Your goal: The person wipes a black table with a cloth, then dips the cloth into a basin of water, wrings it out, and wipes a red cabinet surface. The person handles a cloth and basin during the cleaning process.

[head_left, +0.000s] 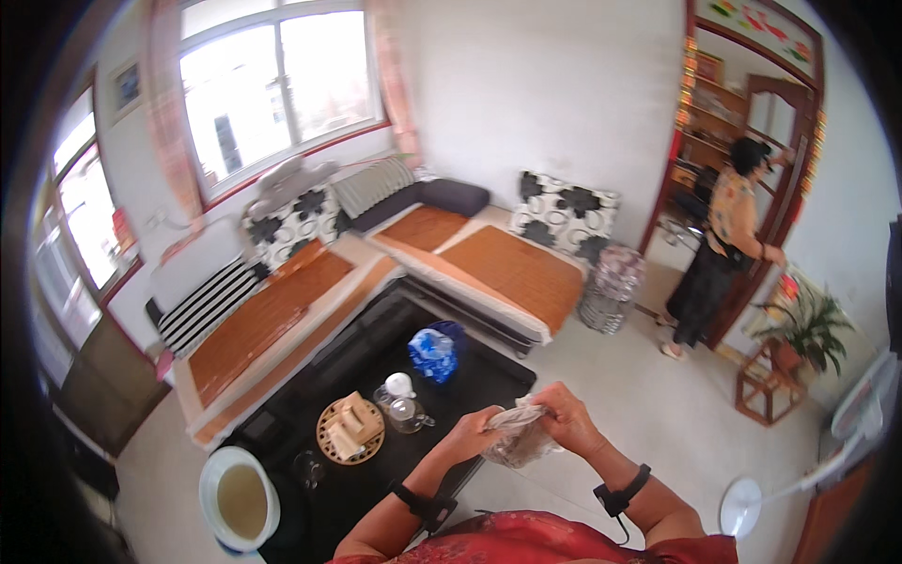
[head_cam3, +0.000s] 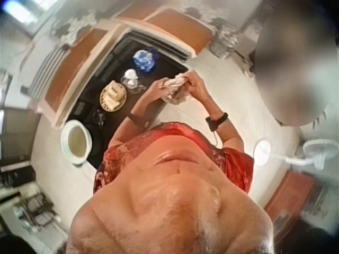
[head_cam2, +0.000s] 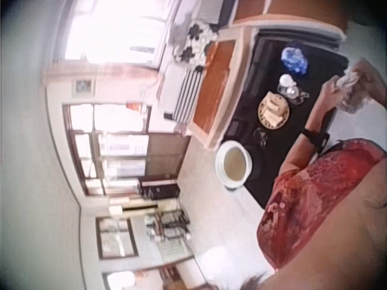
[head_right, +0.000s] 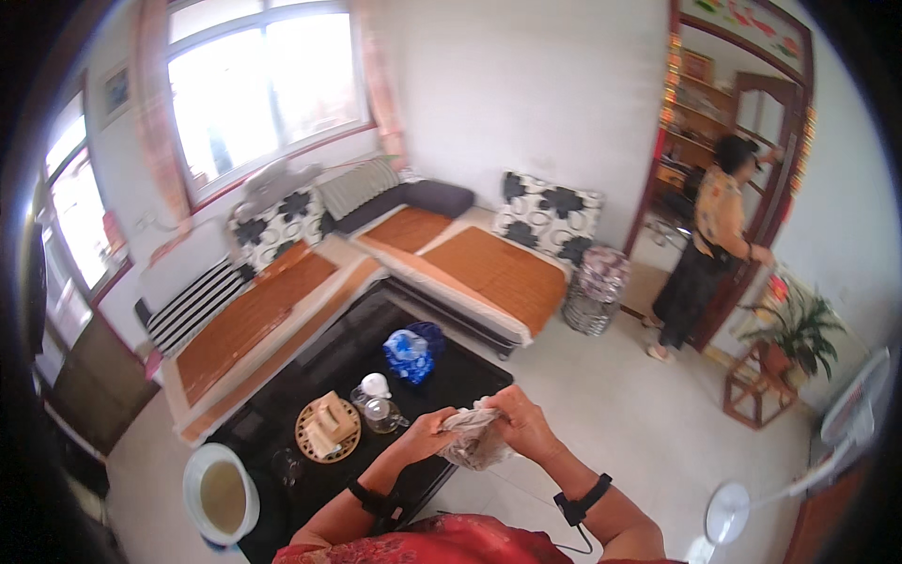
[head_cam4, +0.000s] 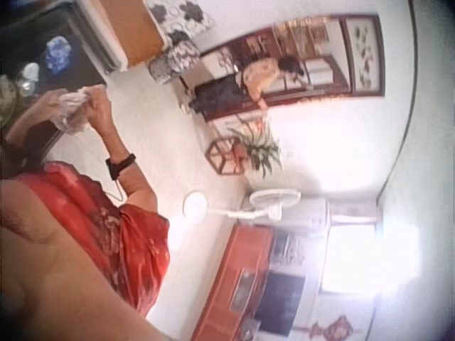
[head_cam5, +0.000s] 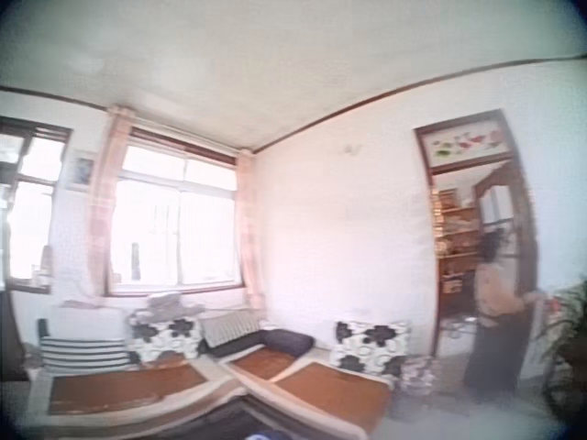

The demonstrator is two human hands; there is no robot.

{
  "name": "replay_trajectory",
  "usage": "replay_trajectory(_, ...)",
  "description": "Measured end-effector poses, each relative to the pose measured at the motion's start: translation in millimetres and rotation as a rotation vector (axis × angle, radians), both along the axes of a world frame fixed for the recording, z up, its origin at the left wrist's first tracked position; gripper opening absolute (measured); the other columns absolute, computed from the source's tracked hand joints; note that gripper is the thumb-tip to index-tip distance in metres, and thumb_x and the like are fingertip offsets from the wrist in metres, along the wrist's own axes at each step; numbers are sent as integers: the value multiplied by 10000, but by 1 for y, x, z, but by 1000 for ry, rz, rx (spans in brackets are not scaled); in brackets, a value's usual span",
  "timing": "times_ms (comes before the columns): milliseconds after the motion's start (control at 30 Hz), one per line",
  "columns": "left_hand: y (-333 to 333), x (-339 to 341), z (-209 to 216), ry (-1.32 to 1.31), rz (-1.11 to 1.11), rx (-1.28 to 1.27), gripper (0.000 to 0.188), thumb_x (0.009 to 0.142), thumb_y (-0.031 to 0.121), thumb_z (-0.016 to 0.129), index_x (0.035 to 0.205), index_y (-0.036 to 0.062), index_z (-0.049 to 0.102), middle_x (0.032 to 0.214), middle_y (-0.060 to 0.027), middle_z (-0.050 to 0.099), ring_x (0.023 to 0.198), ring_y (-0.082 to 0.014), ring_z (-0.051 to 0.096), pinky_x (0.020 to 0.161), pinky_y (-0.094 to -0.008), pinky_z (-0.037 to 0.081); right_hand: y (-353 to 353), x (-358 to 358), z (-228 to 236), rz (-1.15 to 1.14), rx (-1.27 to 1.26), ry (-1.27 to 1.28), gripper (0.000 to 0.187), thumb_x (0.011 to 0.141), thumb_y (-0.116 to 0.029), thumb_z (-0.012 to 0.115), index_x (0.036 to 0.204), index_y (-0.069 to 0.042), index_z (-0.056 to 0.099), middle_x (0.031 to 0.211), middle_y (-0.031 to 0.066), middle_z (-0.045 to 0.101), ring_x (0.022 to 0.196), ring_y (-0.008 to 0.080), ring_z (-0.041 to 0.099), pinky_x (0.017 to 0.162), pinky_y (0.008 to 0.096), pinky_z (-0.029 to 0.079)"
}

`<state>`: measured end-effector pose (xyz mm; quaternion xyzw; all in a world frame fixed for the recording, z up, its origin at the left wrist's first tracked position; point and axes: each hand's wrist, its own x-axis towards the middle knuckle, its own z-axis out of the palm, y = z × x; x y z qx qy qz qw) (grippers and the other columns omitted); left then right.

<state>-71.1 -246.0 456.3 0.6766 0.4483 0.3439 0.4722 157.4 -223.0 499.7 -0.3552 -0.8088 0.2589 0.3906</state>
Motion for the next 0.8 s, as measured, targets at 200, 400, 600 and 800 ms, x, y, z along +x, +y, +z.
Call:
replay_trajectory(200,-16,-37,34,201,111,159,270,855,165,694,1050,11,589,804,-124,622,712,-140,572,665,-334,478,9,-40,21,134,104,20,371,741,46,658,1063,-134,616,954,86,552,838,274,613,723,333,520)
replay_trajectory(400,-18,-60,48,38,167,218,298,844,62,668,1117,13,560,931,-63,612,876,-120,566,783,-278,463,15,-76,43,197,238,-51,407,738,32,672,1097,-153,625,952,90,547,822,289,620,692,352,525)
replay_trajectory(600,-22,-75,81,10,142,128,307,881,185,695,1119,39,567,926,-13,579,839,-94,520,735,-262,445,22,-98,54,169,226,-41,438,722,3,708,1117,-169,627,949,83,547,825,278,623,690,355,525)
replay_trajectory(800,-16,-82,73,23,145,98,254,909,231,677,1046,33,596,870,-8,591,818,-87,529,721,-267,446,18,-103,58,211,275,-162,426,715,-49,739,1112,-167,636,943,68,544,797,271,628,683,358,533)
